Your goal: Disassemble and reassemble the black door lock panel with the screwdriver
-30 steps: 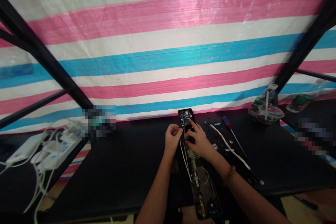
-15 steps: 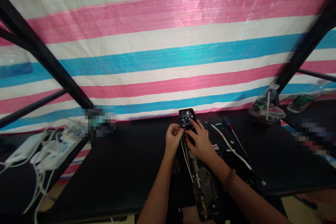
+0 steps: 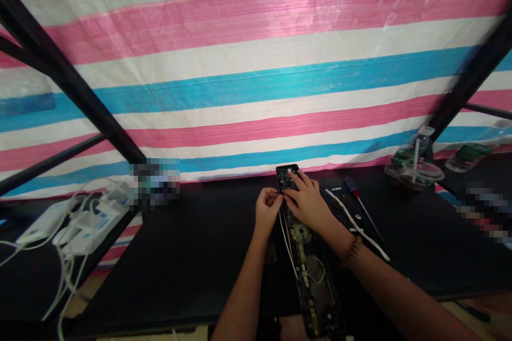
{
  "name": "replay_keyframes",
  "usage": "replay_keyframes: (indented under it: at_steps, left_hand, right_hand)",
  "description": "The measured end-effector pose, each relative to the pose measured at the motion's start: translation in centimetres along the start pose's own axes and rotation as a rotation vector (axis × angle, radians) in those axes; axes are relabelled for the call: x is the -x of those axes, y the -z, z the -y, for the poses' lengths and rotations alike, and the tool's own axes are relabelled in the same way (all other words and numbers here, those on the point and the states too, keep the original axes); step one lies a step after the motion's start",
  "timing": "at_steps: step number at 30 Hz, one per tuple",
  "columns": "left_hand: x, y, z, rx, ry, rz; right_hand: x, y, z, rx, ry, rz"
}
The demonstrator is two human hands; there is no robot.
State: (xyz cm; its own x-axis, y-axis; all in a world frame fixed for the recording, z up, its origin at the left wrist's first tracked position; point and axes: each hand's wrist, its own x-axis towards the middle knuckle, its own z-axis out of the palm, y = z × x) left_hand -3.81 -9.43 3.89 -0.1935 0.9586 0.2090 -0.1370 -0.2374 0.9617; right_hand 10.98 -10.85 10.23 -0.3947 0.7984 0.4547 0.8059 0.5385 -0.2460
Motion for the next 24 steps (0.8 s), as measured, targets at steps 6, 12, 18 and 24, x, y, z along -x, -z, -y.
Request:
replay_keyframes:
  at_steps: [6, 12, 18, 24]
  left_hand:
    - [-0.1, -0.1, 0.3, 0.000, 0.004, -0.008]
    - [-0.1, -0.1, 0.7, -0.005, -0.065, -0.070]
    - [-0.5, 0.6, 0.2, 0.120, -0.083, -0.140]
    - [-0.5, 1.1, -1.2, 0.301, -0.006, -0.071]
  right_hand:
    - [-0.5, -0.1, 0.0, -0.009, 0.042, 0.031]
    - [-0.7, -0.3, 0.4, 0.017, 0.012, 0.015]
    - [-1.5, -0.3, 0.2, -0.103, 0.019, -0.021]
    - [-2.5, -0.3, 0.7, -0.234, 0.133, -0.064]
